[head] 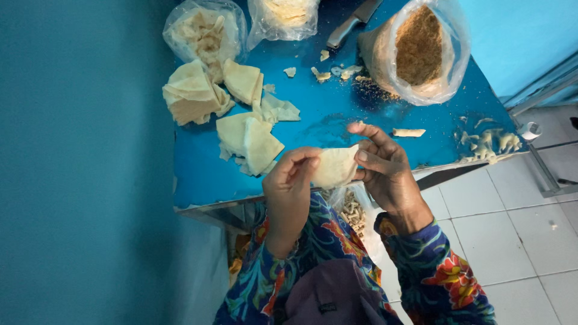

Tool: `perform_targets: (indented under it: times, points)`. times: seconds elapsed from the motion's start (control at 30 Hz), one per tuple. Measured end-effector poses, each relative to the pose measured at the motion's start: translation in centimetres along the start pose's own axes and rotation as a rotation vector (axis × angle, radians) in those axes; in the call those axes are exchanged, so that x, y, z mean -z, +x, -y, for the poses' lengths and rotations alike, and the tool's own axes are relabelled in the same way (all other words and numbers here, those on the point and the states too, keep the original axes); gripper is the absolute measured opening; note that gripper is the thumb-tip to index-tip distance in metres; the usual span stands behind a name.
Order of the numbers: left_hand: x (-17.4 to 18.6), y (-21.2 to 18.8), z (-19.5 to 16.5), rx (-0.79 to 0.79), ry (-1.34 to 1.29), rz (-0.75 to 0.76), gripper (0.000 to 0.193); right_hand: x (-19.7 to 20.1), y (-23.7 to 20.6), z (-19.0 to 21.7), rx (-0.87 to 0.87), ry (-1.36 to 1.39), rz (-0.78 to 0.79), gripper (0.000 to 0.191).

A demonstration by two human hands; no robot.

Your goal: The person sits at a low blue table and folds triangular tofu pieces by hand, rolling each piece into a tight cylinder and setting the rolled pieces on the table. They occasionally reach into a plastic bag of brown powder and handle pieces one at a time.

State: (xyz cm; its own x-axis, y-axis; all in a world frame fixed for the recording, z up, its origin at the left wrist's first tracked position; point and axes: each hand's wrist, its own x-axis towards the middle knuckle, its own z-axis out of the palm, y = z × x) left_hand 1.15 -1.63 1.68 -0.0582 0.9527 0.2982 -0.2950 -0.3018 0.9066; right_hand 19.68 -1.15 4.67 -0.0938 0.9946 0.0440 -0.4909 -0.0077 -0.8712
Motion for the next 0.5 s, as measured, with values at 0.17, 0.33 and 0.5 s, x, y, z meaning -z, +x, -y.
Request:
perform_targets:
  times: [0.17,0.33,0.5]
  points:
    - [-0.1,0.0,-0.8,-0.164,0.316,-0.028,0.008,0.1,-0.1,0.1,0.017,-0.036,0.035,0.044]
    - [-0.1,-0.1,-1.6,-0.449,0.515,0.021,0.008,-0.2,-0.3,0.6,0.018,-0.070,0.037,0.045]
    - [0.0,0.1,-2.1,-0.580,0.601,0.151,0.017,-1.0,-0.3,1.2,0.084,-0.415,0.063,0.048]
